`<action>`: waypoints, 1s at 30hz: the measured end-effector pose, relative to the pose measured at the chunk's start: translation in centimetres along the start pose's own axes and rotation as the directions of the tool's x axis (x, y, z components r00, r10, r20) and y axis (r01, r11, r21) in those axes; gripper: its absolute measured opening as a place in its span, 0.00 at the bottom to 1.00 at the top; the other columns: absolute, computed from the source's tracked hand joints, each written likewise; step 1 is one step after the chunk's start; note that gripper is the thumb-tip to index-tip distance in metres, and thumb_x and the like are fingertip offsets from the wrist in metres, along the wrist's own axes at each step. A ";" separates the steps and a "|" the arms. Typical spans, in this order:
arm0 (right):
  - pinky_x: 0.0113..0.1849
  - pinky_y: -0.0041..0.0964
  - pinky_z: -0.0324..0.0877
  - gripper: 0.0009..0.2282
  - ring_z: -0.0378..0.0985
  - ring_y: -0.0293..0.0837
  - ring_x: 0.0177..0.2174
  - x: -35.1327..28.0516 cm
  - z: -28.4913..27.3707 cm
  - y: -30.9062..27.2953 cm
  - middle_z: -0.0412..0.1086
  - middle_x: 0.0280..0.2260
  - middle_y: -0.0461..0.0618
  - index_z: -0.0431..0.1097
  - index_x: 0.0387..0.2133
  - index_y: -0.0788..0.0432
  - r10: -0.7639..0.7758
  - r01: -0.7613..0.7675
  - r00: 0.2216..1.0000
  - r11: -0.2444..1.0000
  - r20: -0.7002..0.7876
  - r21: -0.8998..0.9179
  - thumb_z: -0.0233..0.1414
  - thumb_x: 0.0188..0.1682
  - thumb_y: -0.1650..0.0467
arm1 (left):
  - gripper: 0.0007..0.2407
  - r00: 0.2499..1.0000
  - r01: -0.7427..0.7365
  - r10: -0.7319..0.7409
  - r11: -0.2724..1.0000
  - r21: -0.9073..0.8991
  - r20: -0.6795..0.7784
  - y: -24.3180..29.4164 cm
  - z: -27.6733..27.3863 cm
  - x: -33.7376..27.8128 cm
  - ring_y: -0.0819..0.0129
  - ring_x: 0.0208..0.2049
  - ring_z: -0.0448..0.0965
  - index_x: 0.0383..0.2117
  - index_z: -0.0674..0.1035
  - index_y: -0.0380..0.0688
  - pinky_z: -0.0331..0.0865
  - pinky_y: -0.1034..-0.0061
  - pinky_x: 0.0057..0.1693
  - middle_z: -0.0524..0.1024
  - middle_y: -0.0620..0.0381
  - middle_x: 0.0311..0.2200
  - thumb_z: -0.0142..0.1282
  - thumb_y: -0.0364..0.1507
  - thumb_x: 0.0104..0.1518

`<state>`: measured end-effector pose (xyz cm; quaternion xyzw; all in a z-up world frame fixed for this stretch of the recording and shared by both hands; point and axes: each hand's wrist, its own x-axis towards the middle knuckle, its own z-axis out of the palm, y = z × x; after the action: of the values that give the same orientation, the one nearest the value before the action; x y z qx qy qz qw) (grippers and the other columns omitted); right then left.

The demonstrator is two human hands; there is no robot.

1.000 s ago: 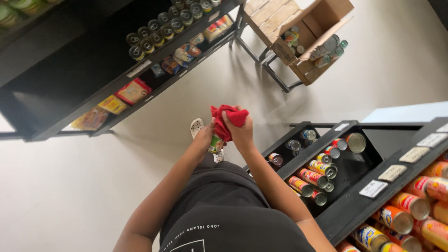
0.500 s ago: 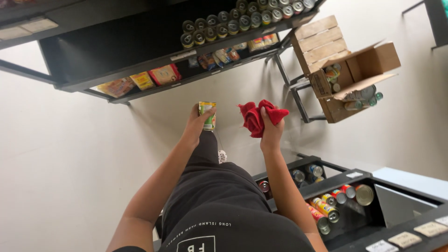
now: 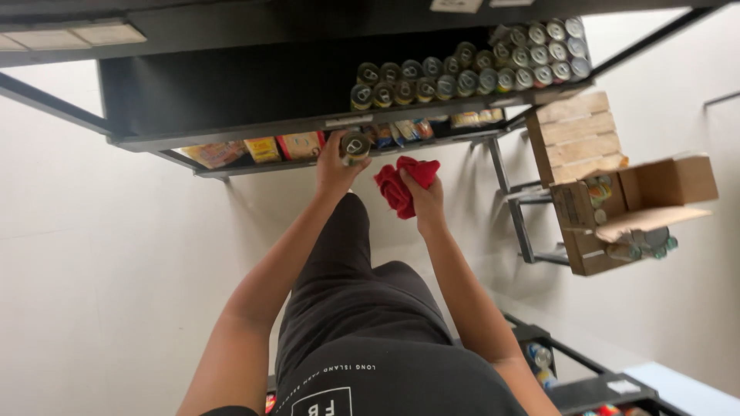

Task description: Wiping canned food items with a cloth and placing them onto grocery store shelves.

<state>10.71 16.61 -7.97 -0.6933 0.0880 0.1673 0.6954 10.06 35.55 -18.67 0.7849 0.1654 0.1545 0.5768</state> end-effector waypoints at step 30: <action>0.38 0.46 0.74 0.32 0.77 0.54 0.44 26.4 2.5 8.6 0.62 0.55 0.46 0.61 0.60 0.42 -0.588 0.534 0.794 0.550 0.157 -0.642 0.61 0.39 0.65 | 0.18 0.898 -0.286 0.407 0.827 0.484 -0.166 -8.9 14.5 24.9 0.47 0.42 0.72 0.46 0.73 0.42 0.69 0.58 0.50 0.73 0.48 0.42 0.60 0.24 0.46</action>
<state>31.95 21.91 -25.27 -0.8883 -0.1762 -0.0699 0.4183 37.96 36.55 -30.04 0.8856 0.1247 0.3173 0.3152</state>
